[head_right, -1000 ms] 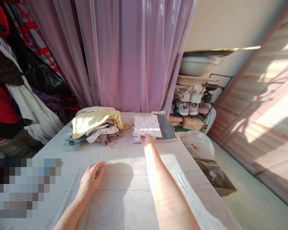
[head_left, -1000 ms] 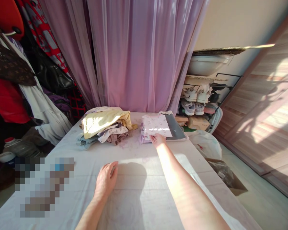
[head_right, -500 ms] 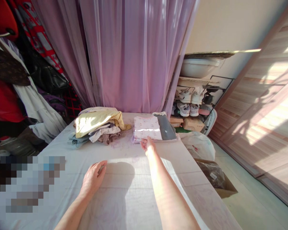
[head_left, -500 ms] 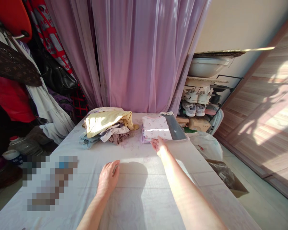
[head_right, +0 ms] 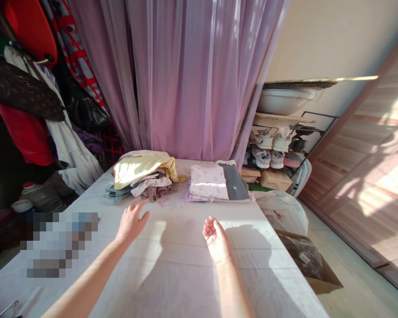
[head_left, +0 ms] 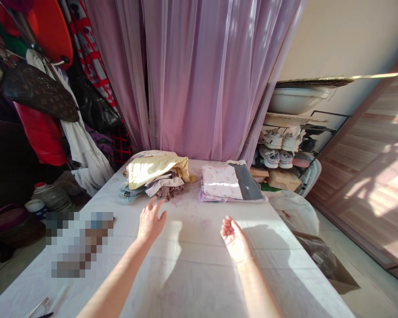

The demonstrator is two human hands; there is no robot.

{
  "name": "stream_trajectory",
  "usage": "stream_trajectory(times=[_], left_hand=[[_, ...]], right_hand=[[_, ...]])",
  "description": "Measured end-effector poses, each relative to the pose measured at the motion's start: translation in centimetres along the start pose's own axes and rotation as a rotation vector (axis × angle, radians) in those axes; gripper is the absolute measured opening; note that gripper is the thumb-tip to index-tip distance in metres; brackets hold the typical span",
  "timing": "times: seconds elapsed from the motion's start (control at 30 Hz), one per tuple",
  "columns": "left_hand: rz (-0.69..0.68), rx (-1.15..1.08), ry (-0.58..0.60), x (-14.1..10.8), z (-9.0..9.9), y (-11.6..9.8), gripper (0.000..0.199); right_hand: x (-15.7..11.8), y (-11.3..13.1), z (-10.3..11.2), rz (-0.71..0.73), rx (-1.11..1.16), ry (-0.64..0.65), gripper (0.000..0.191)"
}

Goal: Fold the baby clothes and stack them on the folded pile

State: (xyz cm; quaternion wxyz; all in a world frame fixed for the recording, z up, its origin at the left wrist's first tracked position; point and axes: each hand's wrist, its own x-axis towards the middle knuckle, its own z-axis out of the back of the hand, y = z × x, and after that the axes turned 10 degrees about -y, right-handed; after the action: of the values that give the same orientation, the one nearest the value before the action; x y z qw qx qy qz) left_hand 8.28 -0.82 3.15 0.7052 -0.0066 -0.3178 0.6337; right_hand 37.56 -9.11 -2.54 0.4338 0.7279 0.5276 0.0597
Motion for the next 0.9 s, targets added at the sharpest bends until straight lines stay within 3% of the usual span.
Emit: stream_trajectory(times=[0.07,0.2,0.33,0.43,0.57,0.77,0.9], left_hand=[[-0.065,0.089,-0.023,3.3,1.1,-1.2,0.047],[-0.068,0.214,0.072,9.4,2.5,-3.0,0.048],[-0.065,0.242,0.126,12.3,2.9,-3.3,0.051],[-0.061,0.143,0.049,11.8,3.4,-3.2,0.045],[-0.110,0.049,-0.108,9.3,4.1,-2.7,0.037],[-0.117,0.063,-0.063,6.5,5.0,-1.7,0.033],[-0.200,0.000,-0.066,4.3,5.5,-1.9,0.030]], right_hand=[[0.0,0.0,0.3,-0.043,0.039,0.021,0.027],[-0.1,-0.1,-0.2,-0.069,0.088,0.052,0.030],[-0.2,-0.2,-0.6,-0.018,0.062,0.052,0.030],[0.0,-0.3,-0.5,0.008,0.046,0.051,0.030],[0.4,-0.5,-0.2,-0.010,0.071,0.074,0.027],[0.7,-0.6,0.1,-0.044,0.093,0.064,0.020],[0.4,-0.9,0.2,-0.007,0.022,0.080,0.023]])
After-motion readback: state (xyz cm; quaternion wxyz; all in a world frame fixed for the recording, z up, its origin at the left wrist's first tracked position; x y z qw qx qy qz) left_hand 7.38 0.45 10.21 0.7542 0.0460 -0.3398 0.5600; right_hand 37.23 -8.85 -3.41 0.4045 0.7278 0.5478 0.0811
